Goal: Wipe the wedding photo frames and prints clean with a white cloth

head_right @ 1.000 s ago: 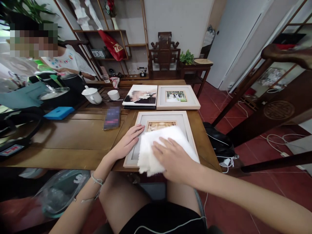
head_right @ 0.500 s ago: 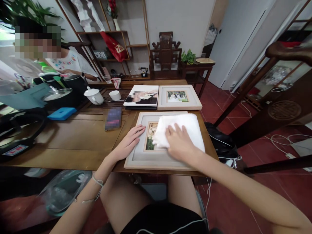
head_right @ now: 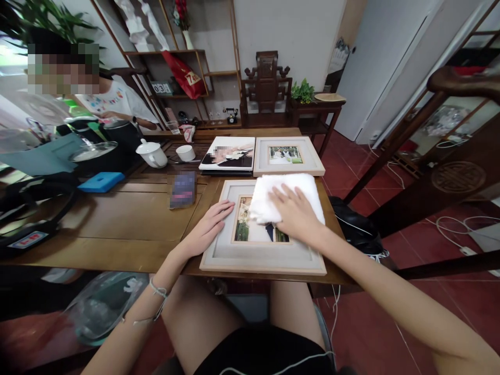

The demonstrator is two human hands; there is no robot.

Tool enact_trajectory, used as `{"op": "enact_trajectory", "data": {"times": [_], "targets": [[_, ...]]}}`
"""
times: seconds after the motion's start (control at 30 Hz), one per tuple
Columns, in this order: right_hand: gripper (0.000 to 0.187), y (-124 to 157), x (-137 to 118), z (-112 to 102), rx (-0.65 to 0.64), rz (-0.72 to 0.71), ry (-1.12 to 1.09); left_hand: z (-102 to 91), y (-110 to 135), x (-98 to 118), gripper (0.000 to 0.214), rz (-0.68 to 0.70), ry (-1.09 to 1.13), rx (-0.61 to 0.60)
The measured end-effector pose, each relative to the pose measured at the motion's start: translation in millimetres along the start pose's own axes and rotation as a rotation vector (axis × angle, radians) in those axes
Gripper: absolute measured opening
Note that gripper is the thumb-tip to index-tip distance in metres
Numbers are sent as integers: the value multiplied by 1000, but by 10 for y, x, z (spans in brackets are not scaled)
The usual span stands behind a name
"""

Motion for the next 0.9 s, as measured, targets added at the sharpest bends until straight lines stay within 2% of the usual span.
{"op": "enact_trajectory", "data": {"times": [0.1, 0.17, 0.27, 0.4, 0.5, 0.6, 0.77, 0.9], "targets": [[68, -125, 230, 33, 81, 17, 45, -3, -5, 2, 47, -6, 0, 2], [63, -54, 213, 15, 60, -5, 83, -2, -8, 5, 47, -6, 1, -1], [59, 279, -3, -101, -6, -58, 75, 3, -9, 7, 48, -9, -1, 1], [67, 838, -410, -308, -87, -187, -84, 16, -4, 8, 48, -27, -12, -2], [71, 961, -483, -326, -104, -192, -176, 24, -5, 13, 48, -25, -26, -12], [71, 744, -325, -211, -25, -160, -201, 20, -6, 18, 48, -7, -29, -10], [79, 91, 148, 34, 70, -113, -138, 11, -2, 17, 47, 10, -13, 3], [73, -231, 350, 42, 85, -121, -151, 9, -5, 6, 46, 0, -11, 13]]}}
Point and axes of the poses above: each hand's wrist, its own y-axis away from the middle knuckle, its own z-axis out of the palm, x = y × z, the point moved 8 cm from there along -y, towards the middle knuckle, and after that the axes turned 11 degrees about y, right-handed, at the moved point
